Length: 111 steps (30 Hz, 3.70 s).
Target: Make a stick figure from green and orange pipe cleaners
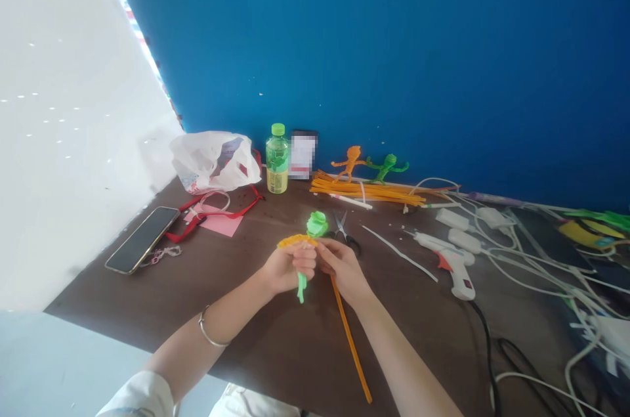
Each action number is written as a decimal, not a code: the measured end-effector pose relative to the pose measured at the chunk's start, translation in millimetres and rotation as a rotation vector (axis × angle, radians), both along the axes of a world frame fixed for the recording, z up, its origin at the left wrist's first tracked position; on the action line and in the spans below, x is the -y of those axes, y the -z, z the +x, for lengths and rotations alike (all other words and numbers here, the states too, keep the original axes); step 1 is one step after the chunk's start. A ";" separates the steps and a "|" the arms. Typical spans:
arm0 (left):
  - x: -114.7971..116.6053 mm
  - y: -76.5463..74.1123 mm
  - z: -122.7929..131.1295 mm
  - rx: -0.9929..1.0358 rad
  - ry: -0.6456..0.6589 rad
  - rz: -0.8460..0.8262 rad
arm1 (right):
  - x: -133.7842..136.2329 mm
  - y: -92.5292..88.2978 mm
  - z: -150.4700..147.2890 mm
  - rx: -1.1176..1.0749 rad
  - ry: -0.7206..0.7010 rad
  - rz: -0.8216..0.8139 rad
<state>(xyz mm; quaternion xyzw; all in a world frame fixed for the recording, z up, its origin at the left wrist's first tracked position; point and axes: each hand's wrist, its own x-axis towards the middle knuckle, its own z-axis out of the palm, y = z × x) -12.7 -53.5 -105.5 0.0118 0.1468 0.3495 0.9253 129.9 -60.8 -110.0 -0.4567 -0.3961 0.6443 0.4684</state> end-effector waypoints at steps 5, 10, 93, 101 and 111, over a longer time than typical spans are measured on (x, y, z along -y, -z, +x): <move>6.1 0.3 -1.0 0.094 0.069 -0.052 | 3.0 1.1 -7.1 -0.072 -0.002 0.001; 6.5 -0.7 1.1 0.028 0.113 -0.019 | 1.3 8.4 -7.7 -0.091 0.047 0.018; 9.3 -0.1 5.0 0.008 0.097 0.108 | 6.5 12.2 -14.4 -0.093 0.145 -0.017; 13.8 1.2 5.6 0.013 0.149 0.037 | 9.8 -2.0 -10.5 -0.277 0.010 -0.050; 6.8 -0.9 11.5 -0.092 0.171 0.301 | 7.4 -4.9 -9.9 -0.224 0.131 0.024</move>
